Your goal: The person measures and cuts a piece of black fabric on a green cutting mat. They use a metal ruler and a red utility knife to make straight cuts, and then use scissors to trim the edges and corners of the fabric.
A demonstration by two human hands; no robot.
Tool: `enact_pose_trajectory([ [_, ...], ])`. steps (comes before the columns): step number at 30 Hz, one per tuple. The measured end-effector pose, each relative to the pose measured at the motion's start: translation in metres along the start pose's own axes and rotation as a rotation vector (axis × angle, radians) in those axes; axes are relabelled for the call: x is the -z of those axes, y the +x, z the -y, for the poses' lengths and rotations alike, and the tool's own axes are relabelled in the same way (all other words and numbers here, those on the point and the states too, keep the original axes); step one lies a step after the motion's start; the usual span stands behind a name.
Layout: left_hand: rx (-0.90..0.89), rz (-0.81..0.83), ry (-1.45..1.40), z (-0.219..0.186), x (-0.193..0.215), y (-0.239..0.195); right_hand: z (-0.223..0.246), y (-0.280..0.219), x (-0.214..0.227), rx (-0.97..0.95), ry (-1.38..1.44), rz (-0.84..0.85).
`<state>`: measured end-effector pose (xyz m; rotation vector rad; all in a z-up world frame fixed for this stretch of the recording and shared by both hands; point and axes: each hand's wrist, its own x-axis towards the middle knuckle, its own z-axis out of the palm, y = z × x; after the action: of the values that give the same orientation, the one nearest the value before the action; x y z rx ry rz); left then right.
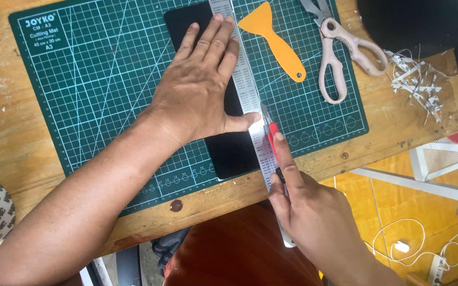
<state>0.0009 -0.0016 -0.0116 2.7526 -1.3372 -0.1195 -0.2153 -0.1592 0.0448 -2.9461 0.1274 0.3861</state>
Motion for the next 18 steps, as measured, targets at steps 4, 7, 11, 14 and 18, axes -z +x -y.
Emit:
enact_pose_trajectory([
  [4, -0.005, -0.004, -0.003, 0.000, -0.001, -0.001, -0.004, -0.012, -0.005, -0.025, 0.039, 0.042],
  [7, -0.003, -0.005, -0.026, 0.000, 0.001, -0.001, -0.004, -0.019, -0.007, -0.009, 0.037, 0.011],
  [11, -0.001, -0.008, -0.036, 0.000, 0.001, -0.002, -0.003, -0.026, -0.008, 0.003, 0.054, 0.014],
  [14, 0.002, -0.005, -0.035, 0.000, 0.000, -0.002, -0.006, -0.031, -0.013, 0.032, -0.003, -0.020],
  [18, 0.002, 0.006, -0.035, 0.000, -0.001, -0.002, -0.007, -0.041, -0.019, 0.025, -0.026, -0.061],
])
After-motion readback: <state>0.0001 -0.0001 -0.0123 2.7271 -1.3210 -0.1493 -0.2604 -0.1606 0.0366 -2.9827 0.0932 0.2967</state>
